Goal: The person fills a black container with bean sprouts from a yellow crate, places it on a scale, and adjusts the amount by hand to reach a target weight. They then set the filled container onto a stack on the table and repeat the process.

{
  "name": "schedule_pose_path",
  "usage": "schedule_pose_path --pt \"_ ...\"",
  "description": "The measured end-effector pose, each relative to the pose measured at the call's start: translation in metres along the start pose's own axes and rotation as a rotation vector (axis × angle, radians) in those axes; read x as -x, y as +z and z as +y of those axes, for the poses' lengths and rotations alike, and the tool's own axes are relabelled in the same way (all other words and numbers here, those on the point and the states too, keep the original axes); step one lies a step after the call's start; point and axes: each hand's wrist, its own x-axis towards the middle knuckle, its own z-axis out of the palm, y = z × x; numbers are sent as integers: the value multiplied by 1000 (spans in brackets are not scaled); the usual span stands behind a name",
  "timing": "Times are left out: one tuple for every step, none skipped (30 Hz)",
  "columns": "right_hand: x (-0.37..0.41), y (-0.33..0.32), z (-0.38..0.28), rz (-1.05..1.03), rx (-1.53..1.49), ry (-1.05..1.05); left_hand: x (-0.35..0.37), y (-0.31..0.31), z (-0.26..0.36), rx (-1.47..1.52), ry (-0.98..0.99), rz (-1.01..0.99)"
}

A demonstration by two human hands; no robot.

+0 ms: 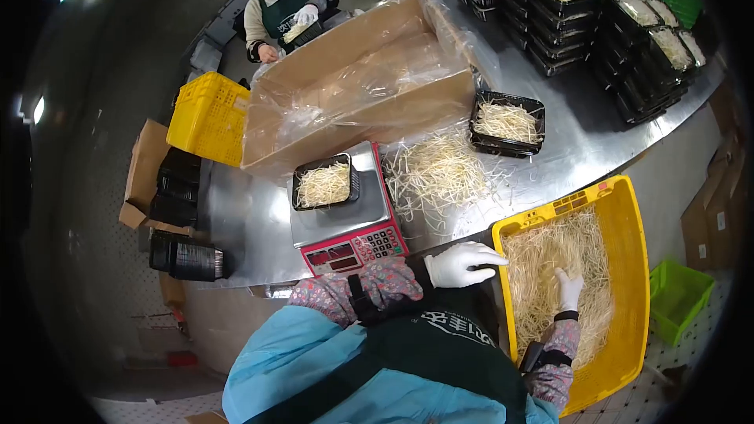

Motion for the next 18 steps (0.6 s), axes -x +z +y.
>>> schedule_pose_path --pt "-6 -8 30 13 145 -32 8 -5 5 47 -44 53" --pt "-10 -13 45 28 291 -68 16 -10 9 95 -84 108" --pt "-10 -15 39 24 228 -60 24 -16 14 58 -98 159" --pt "-9 -18 31 16 167 -53 33 -25 18 12 -102 200" --pt "-8 -21 26 7 108 -40 42 -35 21 -42 -102 249" --pt "2 -18 -1 11 18 -80 50 -46 29 -93 -107 295" --pt "13 -8 -44 18 -74 -122 57 -59 43 -95 -159 344" --pt "21 0 -86 25 -166 -167 67 -75 55 -148 -201 380" --pt "24 3 -120 -8 -146 -189 78 -87 57 -169 -168 495" --pt "31 10 -162 -80 -92 -205 90 -98 56 -188 -135 610" --pt "41 20 -207 -149 -38 -220 103 -114 55 -275 -136 740" --pt "46 38 -240 -211 16 -236 117 -129 52 -360 -133 867" --pt "45 59 -265 -298 3 -329 132 -145 47 -367 -177 1004" --pt "46 83 -290 -385 -10 -421 149 -160 40 -370 -221 1139" --pt "60 117 -322 -486 -34 -485 168 -176 33 -305 -231 1224" --pt "76 153 -353 -585 -59 -546 186 -192 25 -238 -243 1304" --pt "80 183 -366 -675 -53 -556 204 -205 15 -78 -282 1335" --pt "82 215 -376 -767 -48 -565 221 -217 4 81 -322 1360"
